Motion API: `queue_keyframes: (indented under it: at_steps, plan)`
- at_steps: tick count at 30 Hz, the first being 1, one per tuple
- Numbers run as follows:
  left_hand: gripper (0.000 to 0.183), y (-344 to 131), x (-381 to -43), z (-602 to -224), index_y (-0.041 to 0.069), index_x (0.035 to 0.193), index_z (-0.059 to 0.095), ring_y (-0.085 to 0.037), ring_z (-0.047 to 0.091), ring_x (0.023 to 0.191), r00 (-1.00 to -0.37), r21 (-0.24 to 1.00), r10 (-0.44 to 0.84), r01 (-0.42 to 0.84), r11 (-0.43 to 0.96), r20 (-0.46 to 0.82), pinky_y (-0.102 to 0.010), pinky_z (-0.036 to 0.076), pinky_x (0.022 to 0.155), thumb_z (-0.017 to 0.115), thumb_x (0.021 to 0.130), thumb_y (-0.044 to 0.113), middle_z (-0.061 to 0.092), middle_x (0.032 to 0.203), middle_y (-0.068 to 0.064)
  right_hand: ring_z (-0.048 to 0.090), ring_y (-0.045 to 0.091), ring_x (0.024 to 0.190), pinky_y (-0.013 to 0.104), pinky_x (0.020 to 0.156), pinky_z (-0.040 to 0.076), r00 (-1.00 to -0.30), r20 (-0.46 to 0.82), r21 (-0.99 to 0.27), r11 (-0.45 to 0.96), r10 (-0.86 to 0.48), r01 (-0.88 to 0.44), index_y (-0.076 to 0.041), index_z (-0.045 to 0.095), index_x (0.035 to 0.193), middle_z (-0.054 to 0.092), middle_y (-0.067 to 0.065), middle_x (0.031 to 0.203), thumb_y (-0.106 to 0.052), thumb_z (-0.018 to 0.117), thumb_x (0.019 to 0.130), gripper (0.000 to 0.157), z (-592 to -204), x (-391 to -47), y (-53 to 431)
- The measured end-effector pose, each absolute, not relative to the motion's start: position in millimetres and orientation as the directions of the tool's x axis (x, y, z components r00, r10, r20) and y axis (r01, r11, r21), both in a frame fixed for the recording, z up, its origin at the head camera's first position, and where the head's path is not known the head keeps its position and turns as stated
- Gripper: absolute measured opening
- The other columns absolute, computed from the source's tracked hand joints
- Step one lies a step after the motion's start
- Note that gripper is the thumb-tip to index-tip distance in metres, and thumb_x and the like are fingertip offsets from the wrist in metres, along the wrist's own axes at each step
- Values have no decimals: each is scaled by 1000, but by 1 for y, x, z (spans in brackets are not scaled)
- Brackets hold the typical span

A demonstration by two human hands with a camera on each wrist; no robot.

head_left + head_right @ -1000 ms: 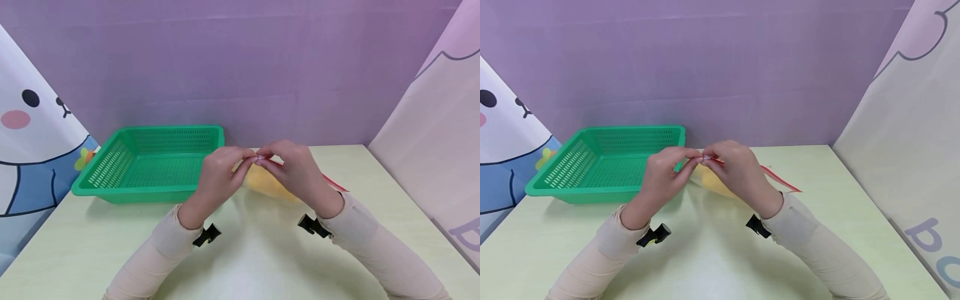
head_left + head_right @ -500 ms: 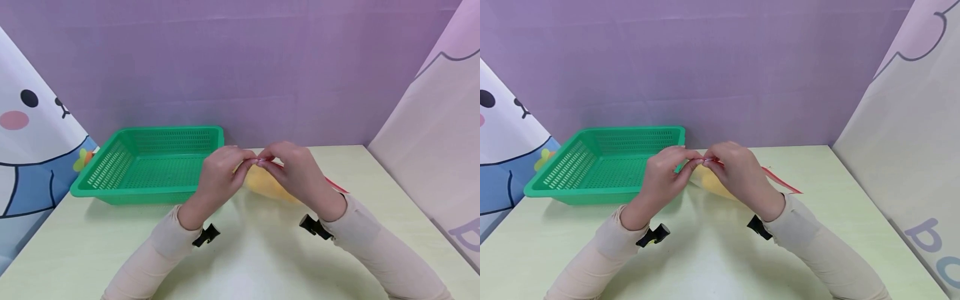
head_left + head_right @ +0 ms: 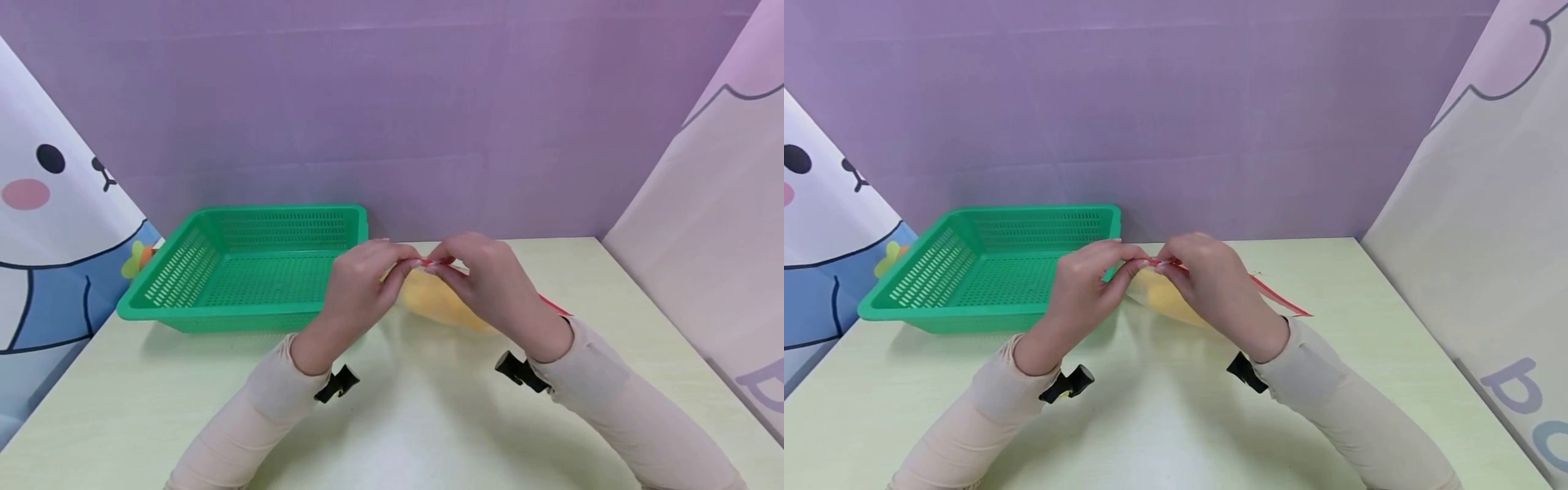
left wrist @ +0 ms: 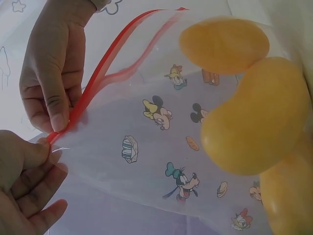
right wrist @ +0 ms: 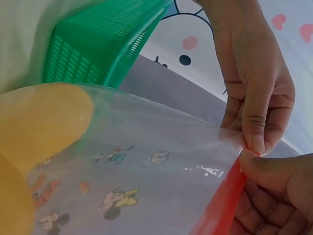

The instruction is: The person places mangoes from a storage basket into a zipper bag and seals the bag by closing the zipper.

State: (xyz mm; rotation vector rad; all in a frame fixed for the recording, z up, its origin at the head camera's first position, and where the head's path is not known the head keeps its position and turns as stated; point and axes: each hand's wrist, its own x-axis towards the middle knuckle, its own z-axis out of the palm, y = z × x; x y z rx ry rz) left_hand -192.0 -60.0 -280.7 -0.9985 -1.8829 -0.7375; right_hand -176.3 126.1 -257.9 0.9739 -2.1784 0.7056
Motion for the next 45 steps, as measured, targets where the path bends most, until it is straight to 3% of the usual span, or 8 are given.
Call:
queue_keyframes:
  at_steps: [13,45]
  plan:
    - [9,-61,-192,-282,4,86,71,-18,66,75,-313,116,353,870,479,882,-30,54,74,75,78,7,71,81,-4,59,12,71,27,62,48,-529,728,-222,579,-436,-784,-8,69,80,68,-1,77,1,79,71,16,-263,-174,135]
    - [10,-64,-186,-284,4,87,73,-19,66,73,-323,125,326,854,504,889,-35,52,85,75,78,7,71,81,-5,59,11,69,28,58,48,-546,716,-229,593,-436,-772,-9,69,79,68,-3,76,4,78,71,18,-264,-168,145]
